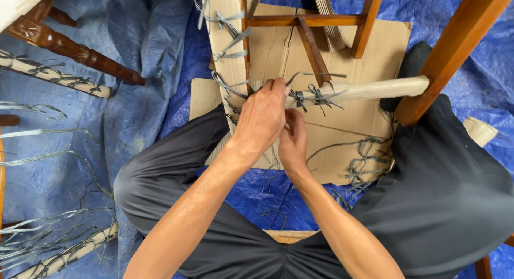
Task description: Wrapping protective cardboard strips and tying them with twine around the legs and rungs of a wooden chair.
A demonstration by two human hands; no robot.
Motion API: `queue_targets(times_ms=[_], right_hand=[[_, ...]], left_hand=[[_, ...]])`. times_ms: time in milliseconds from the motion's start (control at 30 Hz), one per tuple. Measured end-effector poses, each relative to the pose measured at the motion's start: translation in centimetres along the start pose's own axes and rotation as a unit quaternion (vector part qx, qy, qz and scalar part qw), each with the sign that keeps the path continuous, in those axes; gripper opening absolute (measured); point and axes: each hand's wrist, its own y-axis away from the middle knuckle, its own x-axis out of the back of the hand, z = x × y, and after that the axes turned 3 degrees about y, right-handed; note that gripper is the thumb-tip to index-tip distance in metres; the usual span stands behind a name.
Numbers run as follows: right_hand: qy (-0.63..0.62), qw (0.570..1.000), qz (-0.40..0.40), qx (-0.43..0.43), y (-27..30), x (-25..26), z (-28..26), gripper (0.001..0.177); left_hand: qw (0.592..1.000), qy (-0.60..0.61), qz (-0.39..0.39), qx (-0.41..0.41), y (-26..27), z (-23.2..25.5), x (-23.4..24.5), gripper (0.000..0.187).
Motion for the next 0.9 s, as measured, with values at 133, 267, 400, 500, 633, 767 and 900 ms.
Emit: queue_targets(times_ms=[133, 267, 400, 500, 633, 767, 900], right_hand=[[-0.050, 0.996, -0.064, -0.028, -2.0, -0.2, 2.0, 0.019], [-0.046, 0.991, -0.066, -0.104, -1.8, 0.1, 2.8, 0.014], [0.039, 0.995, -0.055, -0.079, 1.0, 0.9, 1.6, 0.019], [0.155, 0.987, -0.047, -0.021, 3.3, 1.0, 0.1, 0.019], [0.208, 0.977, -0.050, 0.015, 4.4, 0.4, -3.9, 0.016], [0.264, 0.960, -0.082, 0.039, 5.2, 1.3, -5.9, 0.012], [0.307, 0.938, -0.139, 0.078, 5.0, 2.7, -8.1, 0.009]], left_hand=[[1.000, -0.001, -0.015, 0.022, 0.1, -0.1, -0.2, 0.017], [0.999, 0.014, -0.013, 0.032, 0.1, 0.0, 0.1, 0.018], [0.995, 0.048, 0.065, -0.064, 2.3, -0.3, 0.2, 0.016], [0.995, 0.022, 0.082, -0.046, 5.1, 0.9, 0.8, 0.026], [0.993, 0.011, 0.117, 0.002, 7.9, 2.0, -0.6, 0.032], [0.967, 0.163, 0.150, 0.129, 9.4, 1.3, -2.5, 0.020], [0.918, 0.270, 0.090, 0.277, 8.4, 1.9, -1.6, 0.021]])
